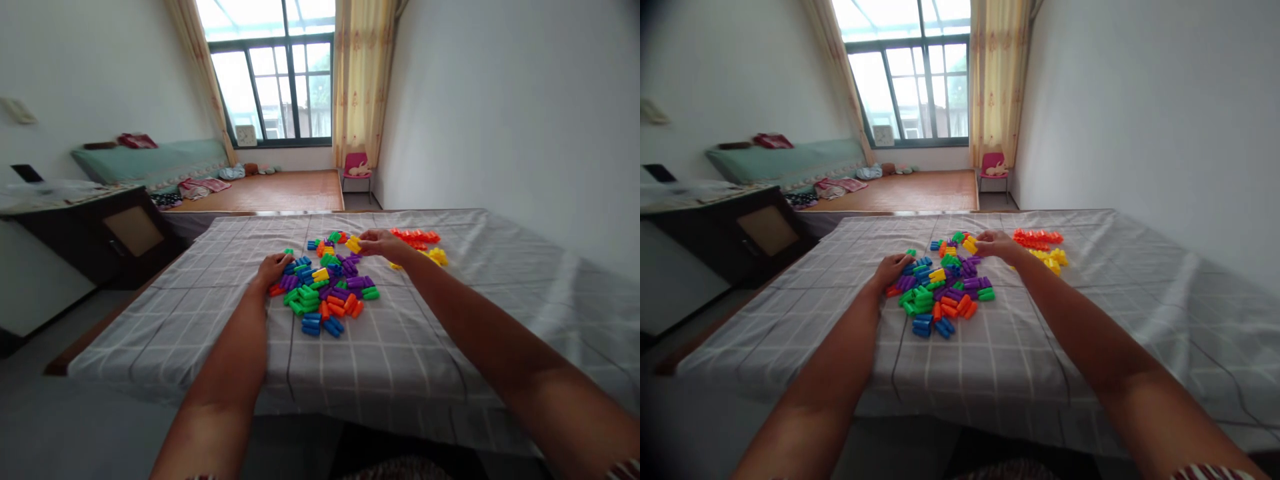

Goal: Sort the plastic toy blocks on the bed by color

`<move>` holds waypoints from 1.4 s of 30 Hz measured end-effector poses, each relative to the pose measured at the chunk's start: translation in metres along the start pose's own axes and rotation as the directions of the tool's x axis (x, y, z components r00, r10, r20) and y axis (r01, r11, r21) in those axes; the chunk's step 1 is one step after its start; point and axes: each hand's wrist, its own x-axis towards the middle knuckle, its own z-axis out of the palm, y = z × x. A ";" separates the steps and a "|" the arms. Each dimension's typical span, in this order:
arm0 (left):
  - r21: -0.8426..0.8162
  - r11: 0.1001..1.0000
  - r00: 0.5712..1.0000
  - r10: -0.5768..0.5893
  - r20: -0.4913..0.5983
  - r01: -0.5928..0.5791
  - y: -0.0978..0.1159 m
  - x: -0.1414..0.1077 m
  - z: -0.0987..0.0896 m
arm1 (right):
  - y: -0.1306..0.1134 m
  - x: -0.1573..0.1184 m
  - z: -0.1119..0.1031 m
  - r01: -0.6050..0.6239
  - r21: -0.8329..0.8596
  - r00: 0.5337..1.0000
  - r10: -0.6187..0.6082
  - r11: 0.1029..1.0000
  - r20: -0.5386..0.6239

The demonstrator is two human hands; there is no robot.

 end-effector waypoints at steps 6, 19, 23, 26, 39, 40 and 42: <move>0.010 1.000 1.000 -0.006 -0.001 0.006 0.007 0.000 -0.005 | 0.014 -0.061 -0.132 -0.012 0.044 0.833 0.034 0.999 -0.552; 0.046 0.997 0.998 -0.057 0.006 0.057 0.014 -0.003 -0.013 | 0.047 -0.115 -0.187 -0.309 -0.081 0.742 0.187 0.948 -0.644; 0.058 0.995 0.997 -0.081 0.006 0.080 0.017 -0.004 -0.013 | 0.039 -0.128 -0.195 -0.453 -0.207 0.747 0.242 0.867 -0.619; 0.055 0.994 0.996 -0.090 0.012 0.090 0.020 -0.004 -0.014 | 0.039 -0.134 -0.194 -0.554 -0.274 0.739 0.312 0.786 -0.597; 0.095 0.994 0.998 -0.055 0.035 0.052 0.017 -0.003 -0.015 | 0.057 -0.121 -0.181 -0.590 -0.479 0.790 0.344 0.650 -0.507; 0.098 0.994 0.998 -0.054 0.036 0.050 0.016 -0.002 -0.015 | 0.060 -0.121 -0.182 -0.579 -0.493 0.801 0.340 0.649 -0.493; 0.102 0.994 0.998 -0.051 0.034 0.048 0.014 -0.002 -0.014 | 0.065 -0.119 -0.185 -0.548 -0.518 0.823 0.310 0.657 -0.477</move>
